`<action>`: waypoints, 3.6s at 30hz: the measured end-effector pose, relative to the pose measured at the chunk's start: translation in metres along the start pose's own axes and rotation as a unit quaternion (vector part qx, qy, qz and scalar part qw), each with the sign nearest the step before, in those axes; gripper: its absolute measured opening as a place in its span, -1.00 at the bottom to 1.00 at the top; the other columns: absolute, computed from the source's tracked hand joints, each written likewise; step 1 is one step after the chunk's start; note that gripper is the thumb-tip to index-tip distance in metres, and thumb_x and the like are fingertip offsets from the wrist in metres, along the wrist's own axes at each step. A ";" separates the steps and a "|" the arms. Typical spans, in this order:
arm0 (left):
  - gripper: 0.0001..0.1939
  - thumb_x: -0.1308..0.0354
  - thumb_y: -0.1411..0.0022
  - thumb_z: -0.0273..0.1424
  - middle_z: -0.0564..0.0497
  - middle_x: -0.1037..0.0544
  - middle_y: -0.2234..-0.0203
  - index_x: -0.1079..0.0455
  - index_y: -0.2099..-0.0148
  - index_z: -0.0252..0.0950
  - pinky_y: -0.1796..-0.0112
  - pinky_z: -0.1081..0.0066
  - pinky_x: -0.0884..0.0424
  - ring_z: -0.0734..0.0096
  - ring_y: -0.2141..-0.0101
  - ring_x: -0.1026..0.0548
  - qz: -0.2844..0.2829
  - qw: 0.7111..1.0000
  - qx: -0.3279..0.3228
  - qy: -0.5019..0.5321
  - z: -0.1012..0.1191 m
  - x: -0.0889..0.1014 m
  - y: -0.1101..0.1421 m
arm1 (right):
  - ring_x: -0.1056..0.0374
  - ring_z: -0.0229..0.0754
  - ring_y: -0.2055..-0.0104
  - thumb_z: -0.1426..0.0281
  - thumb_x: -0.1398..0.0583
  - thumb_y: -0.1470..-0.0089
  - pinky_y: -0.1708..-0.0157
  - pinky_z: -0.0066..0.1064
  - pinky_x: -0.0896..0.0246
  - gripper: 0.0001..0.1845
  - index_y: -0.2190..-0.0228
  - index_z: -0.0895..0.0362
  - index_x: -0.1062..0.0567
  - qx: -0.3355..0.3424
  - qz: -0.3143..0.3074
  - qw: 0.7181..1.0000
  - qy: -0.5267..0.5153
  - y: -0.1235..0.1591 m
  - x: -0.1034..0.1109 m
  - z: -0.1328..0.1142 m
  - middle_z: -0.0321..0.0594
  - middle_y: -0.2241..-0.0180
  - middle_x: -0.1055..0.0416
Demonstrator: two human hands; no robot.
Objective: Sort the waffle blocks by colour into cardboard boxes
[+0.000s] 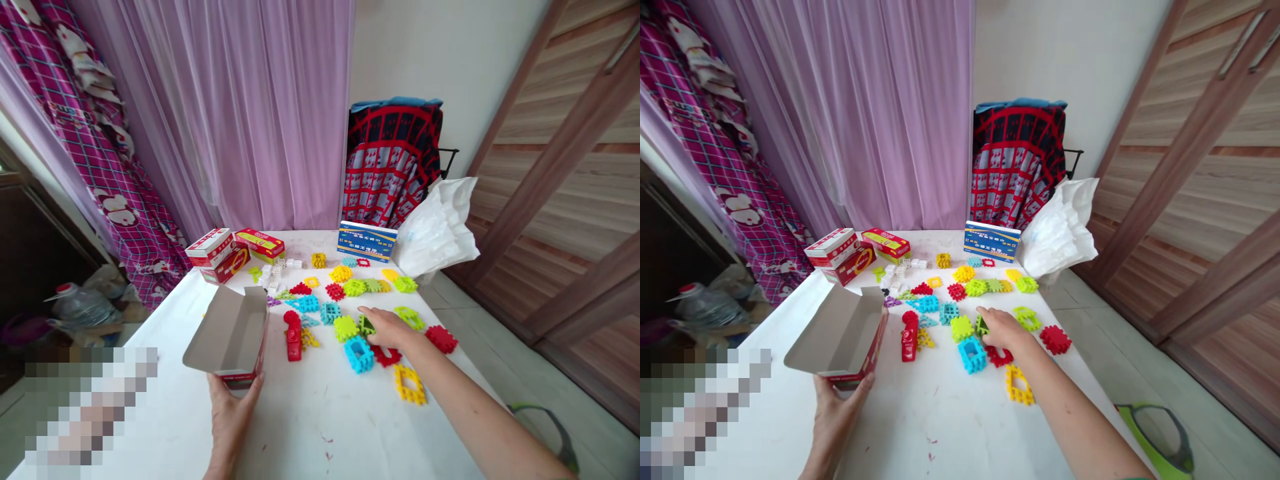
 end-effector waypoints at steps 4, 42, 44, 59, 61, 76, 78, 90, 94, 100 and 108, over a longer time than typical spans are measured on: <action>-0.26 -0.14 -0.06 0.01 -0.06 -0.47 0.21 0.05 -0.17 -0.15 0.23 0.15 -0.45 0.10 0.25 -0.53 0.044 0.995 0.070 -0.048 -0.008 0.011 -0.009 | -0.31 0.12 -0.09 0.41 -0.21 0.13 -0.04 -0.20 -0.16 -0.13 -0.25 0.23 -0.16 -0.008 0.005 1.000 -0.010 0.003 0.001 0.001 0.13 -0.07 -0.35; -0.25 -0.12 0.02 -0.10 -0.20 -0.47 0.10 -0.10 -0.17 -0.35 0.11 0.14 -0.41 0.02 0.11 -0.46 -0.194 0.976 -0.103 -0.001 -0.014 0.029 -0.069 | -0.32 0.06 -0.09 0.29 -0.26 0.09 -0.02 -0.27 -0.20 -0.22 -0.18 0.17 -0.28 -0.031 0.063 0.997 -0.031 0.003 0.061 -0.005 0.00 -0.12 -0.35; -0.25 -0.13 0.02 -0.11 -0.19 -0.47 0.10 -0.11 -0.18 -0.34 0.13 0.14 -0.43 0.03 0.13 -0.46 -0.191 0.976 -0.109 -0.001 -0.015 0.031 -0.069 | -0.32 0.07 -0.10 0.31 -0.27 0.10 -0.02 -0.25 -0.20 -0.23 -0.17 0.17 -0.29 -0.023 0.055 0.998 -0.026 0.004 0.064 -0.012 0.01 -0.12 -0.35; -0.32 -0.20 0.05 -0.31 -0.14 -0.49 0.07 -0.18 -0.15 -0.31 0.05 0.19 -0.40 0.07 0.05 -0.45 -0.209 0.968 -0.123 0.060 -0.005 0.030 -0.059 | -0.39 -0.03 0.06 0.22 -0.32 0.17 0.17 -0.39 -0.23 -0.31 -0.04 0.08 -0.38 0.253 -0.015 0.964 -0.079 -0.016 0.085 -0.268 -0.15 0.06 -0.47; -0.31 -0.18 0.04 -0.35 -0.13 -0.48 0.05 -0.16 -0.18 -0.31 0.06 0.19 -0.40 0.09 0.06 -0.45 -0.213 0.965 -0.138 0.064 -0.005 0.029 -0.059 | -0.42 -0.04 0.12 0.19 -0.31 0.18 0.25 -0.41 -0.24 -0.39 0.03 0.05 -0.43 0.256 -0.043 0.964 -0.053 -0.028 0.070 -0.290 -0.19 0.12 -0.51; -0.37 -0.13 0.08 -0.47 -0.07 -0.48 0.13 -0.19 -0.11 -0.28 0.09 0.19 -0.41 0.16 0.12 -0.47 -0.219 0.961 -0.163 0.050 -0.006 0.025 -0.057 | -0.44 -0.15 0.15 0.28 -0.31 0.18 0.24 -0.50 -0.28 -0.44 0.05 0.09 -0.49 0.314 -0.212 0.919 -0.108 -0.054 0.010 -0.321 -0.24 0.10 -0.52; -0.38 -0.13 0.07 -0.47 -0.07 -0.49 0.14 -0.18 -0.11 -0.28 0.11 0.21 -0.42 0.17 0.14 -0.48 -0.223 0.959 -0.167 0.046 -0.006 0.024 -0.057 | -0.43 -0.16 0.12 0.35 -0.32 0.17 0.19 -0.50 -0.28 -0.43 0.03 0.11 -0.48 0.331 -0.235 0.908 -0.103 -0.055 0.001 -0.323 -0.22 0.06 -0.50; -0.25 -0.22 0.07 -0.37 -0.14 -0.48 0.04 -0.15 -0.21 -0.28 -0.02 0.15 -0.34 0.04 -0.03 -0.42 -0.174 0.972 -0.155 0.038 -0.020 0.023 -0.058 | -0.41 0.08 0.01 0.29 -0.33 0.09 0.13 -0.23 -0.34 -0.36 -0.05 0.13 -0.37 0.374 -0.165 0.911 0.047 -0.048 -0.012 -0.324 0.03 -0.04 -0.41; -0.28 -0.19 0.03 -0.36 -0.21 -0.42 -0.02 -0.12 -0.21 -0.30 -0.06 0.10 -0.29 0.02 -0.09 -0.37 -0.173 0.965 -0.195 0.007 -0.014 0.021 -0.055 | -0.39 0.05 -0.03 0.32 -0.30 0.05 0.06 -0.27 -0.31 -0.37 -0.09 0.09 -0.35 0.365 -0.186 0.912 0.002 -0.049 -0.012 -0.320 -0.02 -0.07 -0.40; -0.29 -0.17 -0.02 -0.36 -0.18 -0.42 -0.04 -0.07 -0.22 -0.27 -0.03 0.13 -0.33 0.09 -0.05 -0.40 -0.179 0.960 -0.216 -0.010 -0.009 0.022 -0.053 | -0.39 -0.01 -0.03 0.32 -0.31 0.08 0.02 -0.34 -0.27 -0.36 -0.08 0.09 -0.38 0.354 -0.195 0.913 -0.046 -0.051 -0.014 -0.316 -0.08 -0.06 -0.42; -0.39 -0.14 -0.04 -0.34 -0.19 -0.45 0.02 -0.12 -0.15 -0.28 0.06 0.17 -0.40 0.12 0.02 -0.44 -0.196 0.960 -0.200 -0.023 -0.014 0.020 -0.053 | -0.42 -0.10 0.05 0.25 -0.28 0.05 0.11 -0.45 -0.26 -0.47 0.00 0.12 -0.48 0.278 -0.178 0.943 -0.044 -0.057 0.015 -0.290 -0.15 0.04 -0.50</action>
Point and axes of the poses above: each hand's wrist, its own y-axis away from the middle knuckle, its own x-axis out of the back of the hand, z = x × y, the point moved 8 cm from there along -y, towards the middle knuckle
